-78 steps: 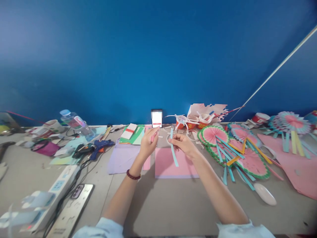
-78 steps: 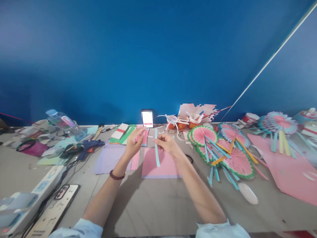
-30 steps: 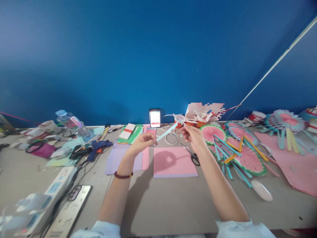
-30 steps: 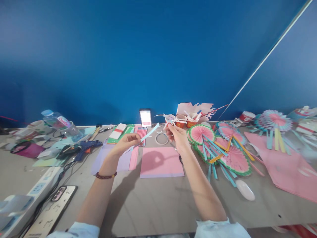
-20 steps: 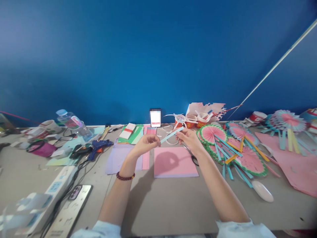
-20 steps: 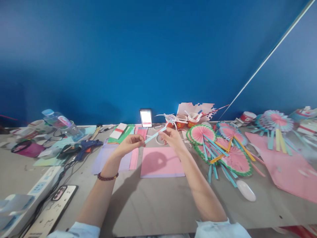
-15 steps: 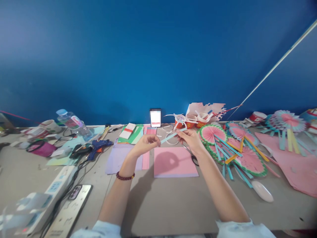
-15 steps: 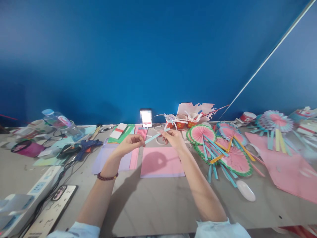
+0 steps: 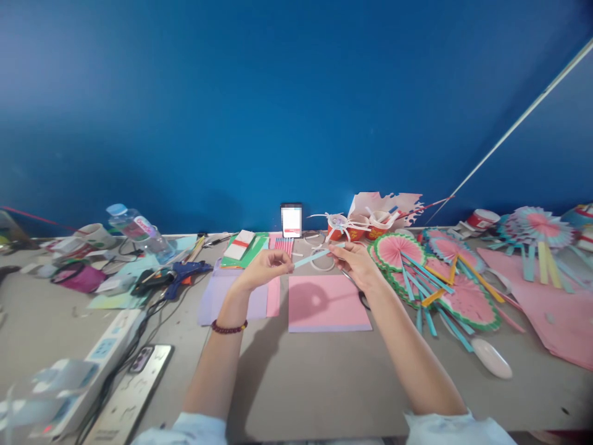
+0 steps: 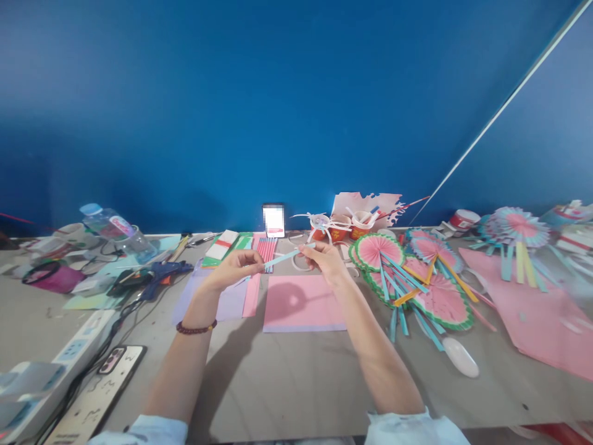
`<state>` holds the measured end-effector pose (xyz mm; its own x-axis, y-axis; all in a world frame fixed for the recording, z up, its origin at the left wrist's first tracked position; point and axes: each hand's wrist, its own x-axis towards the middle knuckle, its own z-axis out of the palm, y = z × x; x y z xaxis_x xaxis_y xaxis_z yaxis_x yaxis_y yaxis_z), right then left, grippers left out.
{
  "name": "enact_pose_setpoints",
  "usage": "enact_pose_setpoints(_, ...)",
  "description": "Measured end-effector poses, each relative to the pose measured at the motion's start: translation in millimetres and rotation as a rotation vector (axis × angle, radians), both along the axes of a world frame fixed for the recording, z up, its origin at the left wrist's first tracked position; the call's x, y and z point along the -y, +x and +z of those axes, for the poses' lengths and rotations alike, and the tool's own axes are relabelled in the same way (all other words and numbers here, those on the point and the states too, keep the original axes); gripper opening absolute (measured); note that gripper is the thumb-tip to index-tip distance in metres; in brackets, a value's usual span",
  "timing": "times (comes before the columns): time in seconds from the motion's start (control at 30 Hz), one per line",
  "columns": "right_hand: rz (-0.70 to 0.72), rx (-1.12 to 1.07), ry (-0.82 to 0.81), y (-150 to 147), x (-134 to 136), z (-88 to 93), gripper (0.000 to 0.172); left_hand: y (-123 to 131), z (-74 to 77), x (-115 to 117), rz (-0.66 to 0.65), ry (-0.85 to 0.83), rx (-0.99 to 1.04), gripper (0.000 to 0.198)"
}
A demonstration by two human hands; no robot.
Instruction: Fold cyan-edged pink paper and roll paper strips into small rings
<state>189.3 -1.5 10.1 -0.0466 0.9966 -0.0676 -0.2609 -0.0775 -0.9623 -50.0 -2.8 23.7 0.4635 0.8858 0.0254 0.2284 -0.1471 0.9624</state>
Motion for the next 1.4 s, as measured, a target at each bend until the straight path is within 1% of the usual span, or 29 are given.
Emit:
enact_pose_setpoints(0.13, 0.051, 0.011, -0.014, 0.8, -0.1, 0.7, 0.032, -6.7, -0.8, -1.1, -0.006, -0.008, -0.024, 0.015)
enact_pose_setpoints(0.23, 0.092, 0.056, -0.009, 2.7, -2.6, -1.7, 0.036, -10.7, -2.1, -2.6, 0.052, 0.001, -0.011, 0.014)
enact_pose_setpoints(0.3, 0.093, 0.118, 0.02, 3.0, -5.3, -5.5, 0.036, -9.8, -3.5, -4.4, 0.119, 0.017, 0.047, 0.016)
enact_pose_setpoints(0.37, 0.09, 0.148, 0.035, 1.4, -7.8, -10.2, 0.035, -4.6, -5.8, -6.6, 0.222, 0.04, 0.157, 0.021)
enact_pose_setpoints(0.43, 0.086, 0.101, 0.018, -2.1, -9.5, -14.7, 0.035, 4.2, -9.2, -9.0, 0.35, 0.047, 0.302, 0.026)
enact_pose_setpoints(0.5, 0.054, 0.026, 0.003, -6.4, -10.1, -18.2, 0.035, 14.8, -13.4, -10.6, 0.442, 0.011, 0.415, 0.031)
enact_pose_setpoints(0.53, 0.029, 0.0, 0.002, -8.4, -10.1, -19.5, 0.035, 20.1, -15.7, -10.9, 0.448, -0.014, 0.438, 0.033)
enact_pose_setpoints(0.63, -0.033, -0.022, 0.014, -12.8, -9.1, -22.2, 0.034, 34.5, -22.8, -9.7, 0.381, -0.071, 0.409, 0.042)
enact_pose_setpoints(0.73, -0.041, -0.006, 0.031, -16.6, -6.5, -23.4, 0.034, 44.5, -29.1, -6.8, 0.379, -0.116, 0.407, 0.041)
enact_pose_setpoints(0.83, -0.009, 0.012, 0.036, -21.8, -2.2, -23.0, 0.034, 48.7, -31.7, -4.8, 0.437, -0.15, 0.43, 0.038)
enact_pose_setpoints(0.93, 0.078, -0.042, 0.032, -24.2, -0.1, -19.5, 0.034, 47.1, -29.6, -5.0, 0.475, -0.166, 0.434, 0.036)
enact_pose_setpoints(1.0, 0.122, -0.098, 0.048, -21.0, -4.3, -16.1, 0.039, 44.1, -26.6, -5.9, 0.496, -0.173, 0.44, 0.037)
enact_pose_setpoints(1.03, 0.115, -0.111, 0.06, -17.7, -8.9, -14.5, 0.041, 42.5, -25.0, -6.4, 0.511, -0.174, 0.441, 0.037)
enact_pose_setpoints(1.1, 0.009, -0.075, 0.094, -8.3, -22.5, -12.0, 0.039, 39.8, -22.3, -7.1, 0.544, -0.173, 0.443, 0.037)
enact_pose_setpoints(1.2, -0.261, 0.122, 0.107, 6.5, -44.9, -10.8, 0.032, 37.4, -21.0, -7.0, 0.576, -0.163, 0.438, 0.035)
enact_pose_setpoints(1.23, -0.321, 0.155, 0.1, 9.7, -49.8, -10.7, 0.032, 37.0, -21.3, -6.7, 0.577, -0.153, 0.429, 0.034)
enact_pose_setpoints(1.27, -0.341, 0.167, 0.098, 11.4, -52.1, -10.5, 0.032, 36.7, -21.9, -6.5, 0.571, -0.139, 0.413, 0.033)
enact_pose_setpoints(1.3, -0.333, 0.174, 0.099, 11.3, -51.8, -10.1, 0.032, 36.6, -22.7, -6.3, 0.561, -0.121, 0.389, 0.032)
enact_pose_setpoints(1.33, -0.293, 0.183, 0.109, 9.6, -48.7, -9.2, 0.032, 36.5, -23.5, -6.1, 0.548, -0.101, 0.362, 0.032)
enact_pose_setpoints(1.4, -0.138, 0.225, 0.131, 2.0, -36.2, -5.9, 0.032, 36.4, -24.9, -5.9, 0.513, -0.065, 0.306, 0.031)
